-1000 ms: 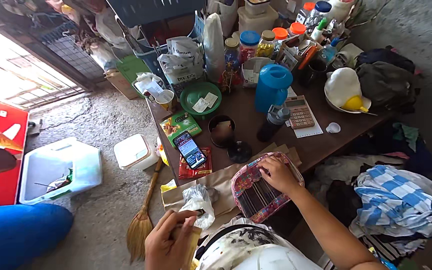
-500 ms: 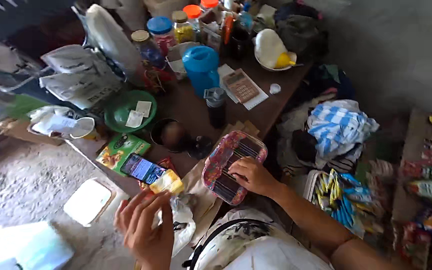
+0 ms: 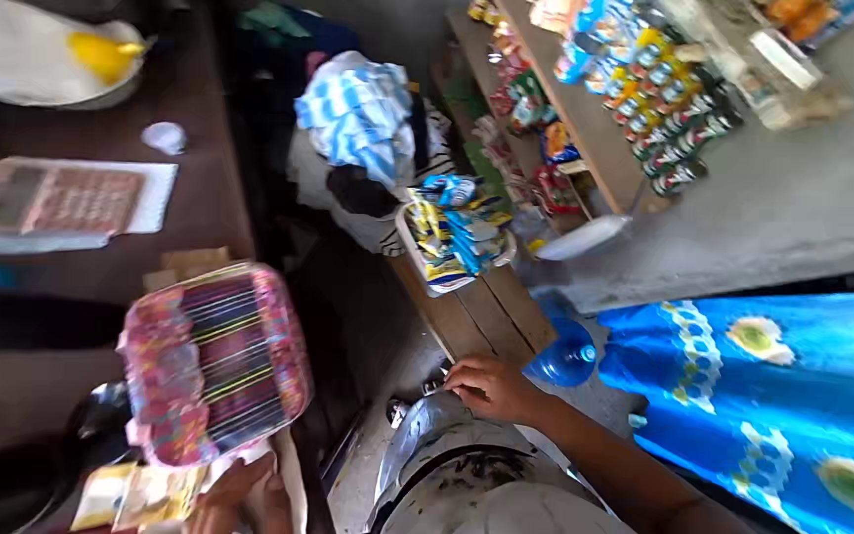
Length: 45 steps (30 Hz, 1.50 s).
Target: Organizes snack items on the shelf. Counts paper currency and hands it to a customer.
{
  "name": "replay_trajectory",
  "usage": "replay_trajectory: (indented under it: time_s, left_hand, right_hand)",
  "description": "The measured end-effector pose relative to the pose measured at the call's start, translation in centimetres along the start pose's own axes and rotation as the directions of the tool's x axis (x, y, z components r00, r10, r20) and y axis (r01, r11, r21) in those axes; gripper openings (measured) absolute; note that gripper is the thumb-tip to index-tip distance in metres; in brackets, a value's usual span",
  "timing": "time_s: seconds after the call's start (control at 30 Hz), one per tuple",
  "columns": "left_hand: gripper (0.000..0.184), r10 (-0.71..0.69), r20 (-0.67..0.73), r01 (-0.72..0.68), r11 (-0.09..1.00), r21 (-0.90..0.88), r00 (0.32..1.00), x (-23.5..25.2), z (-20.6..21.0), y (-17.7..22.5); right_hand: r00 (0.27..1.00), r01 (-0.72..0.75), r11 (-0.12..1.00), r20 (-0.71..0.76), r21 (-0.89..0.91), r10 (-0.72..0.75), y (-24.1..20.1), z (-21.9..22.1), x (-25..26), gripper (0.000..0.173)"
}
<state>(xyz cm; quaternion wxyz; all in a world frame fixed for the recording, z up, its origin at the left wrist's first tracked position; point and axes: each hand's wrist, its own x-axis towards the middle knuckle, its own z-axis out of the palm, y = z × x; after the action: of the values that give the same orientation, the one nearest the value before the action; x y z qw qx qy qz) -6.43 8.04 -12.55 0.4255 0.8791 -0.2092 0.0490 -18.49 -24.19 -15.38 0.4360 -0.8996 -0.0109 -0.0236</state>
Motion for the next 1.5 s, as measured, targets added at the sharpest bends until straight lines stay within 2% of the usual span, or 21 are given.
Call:
replay_trajectory:
  time_s: [0.13, 0.27, 0.37, 0.43, 0.5, 0.63, 0.7, 0.73, 0.87, 0.93, 1.03, 1.17, 1.23, 1.3, 1.37, 1.47, 1.5]
  left_hand:
    - [0.027, 0.153, 0.249, -0.118, 0.982, -0.149, 0.956, 1.2, 5.9, 2.8]
    - [0.021, 0.226, 0.407, -0.104, 0.948, -0.3, 0.885, 1.5, 11.6, 6.2]
    - [0.021, 0.292, 0.506, -0.068, 0.907, -0.415, 0.812, 1.3, 16.0, 8.0]
    - [0.021, 0.275, 0.564, -0.007, 0.903, -0.43, 0.779, 1.3, 18.8, 9.4]
    - [0.024, 0.21, 0.595, 0.06, 0.914, -0.401, 0.776, 1.8, 21.5, 10.5]
    - [0.026, 0.083, 0.529, 0.16, 0.904, -0.397, 0.845, 3.4, 25.1, 12.9]
    - [0.025, 0.076, 0.499, 0.17, 0.887, -0.43, 0.863, 3.9, 25.9, 13.9]
    - [0.024, 0.074, 0.499, 0.185, 0.874, -0.45, 0.863, 3.9, 26.2, 14.4]
    - [0.019, 0.117, 0.531, 0.198, 0.844, -0.499, 0.84, 5.5, 27.0, 15.7]
    - [0.018, 0.159, 0.512, 0.157, 0.84, -0.519, 0.844, 7.6, 27.5, 15.8]
    - [0.017, 0.241, 0.471, 0.067, 0.833, -0.549, 0.849, 12.8, 28.2, 16.1]
    - [0.02, 0.36, 0.466, -0.023, 0.81, -0.585, 0.808, 22.9, 31.1, 16.2]
    - [0.022, 0.378, 0.509, -0.03, 0.823, -0.567, 0.773, 28.3, 33.9, 16.3]
    - [0.021, 0.337, 0.602, 0.011, 0.867, -0.498, 0.724, 32.8, 37.4, 16.7]
    - [0.02, 0.295, 0.698, 0.07, 0.894, -0.443, 0.652, 36.3, 41.4, 17.2]
    - [0.018, 0.231, 0.831, 0.133, 0.931, -0.34, 0.506, 39.2, 47.4, 18.0]
    - [0.019, 0.217, 0.871, 0.135, 0.944, -0.303, 0.44, 39.8, 49.1, 18.2]
  right_hand:
    - [0.977, -0.174, 0.985, -0.123, -0.003, 0.173, 2.3, -1.2, -4.2, 0.018]
    - [0.931, -0.307, 0.951, -0.213, -0.023, 0.295, 3.8, -3.4, -8.0, 0.018]
    - [0.867, -0.444, 0.896, -0.253, -0.006, 0.429, 5.2, -5.2, -11.6, 0.02]
    - [0.818, -0.52, 0.853, -0.263, 0.043, 0.512, 6.7, -6.1, -14.1, 0.021]
    - [0.773, -0.573, 0.811, -0.251, 0.117, 0.583, 8.5, -6.7, -16.2, 0.022]
    - [0.754, -0.614, 0.766, -0.146, 0.194, 0.641, 13.0, -9.0, -17.9, 0.024]
    - [0.748, -0.636, 0.75, -0.094, 0.181, 0.657, 14.1, -11.0, -17.2, 0.026]
    - [0.751, -0.628, 0.757, -0.114, 0.178, 0.65, 14.3, -12.4, -16.6, 0.026]
    - [0.789, -0.473, 0.868, -0.367, 0.149, 0.493, 15.9, -17.9, -12.8, 0.023]
    - [0.788, -0.431, 0.893, -0.428, 0.128, 0.442, 16.8, -20.2, -10.3, 0.023]
    - [0.779, -0.437, 0.889, -0.435, 0.139, 0.451, 18.4, -22.2, -5.9, 0.025]
    - [0.729, -0.606, 0.791, -0.342, 0.079, 0.593, 22.9, -22.7, 0.4, 0.032]
    - [0.661, -0.719, 0.695, -0.312, -0.002, 0.683, 25.9, -22.9, 3.8, 0.036]
    - [0.571, -0.816, 0.57, -0.302, -0.101, 0.764, 29.4, -23.0, 7.1, 0.042]
    - [0.522, -0.852, 0.484, -0.381, -0.199, 0.763, 33.1, -22.9, 9.6, 0.052]
    - [0.462, -0.883, 0.328, -0.492, -0.337, 0.738, 38.3, -22.4, 11.5, 0.079]
    - [0.442, -0.886, 0.276, -0.505, -0.371, 0.741, 39.7, -22.3, 11.4, 0.079]
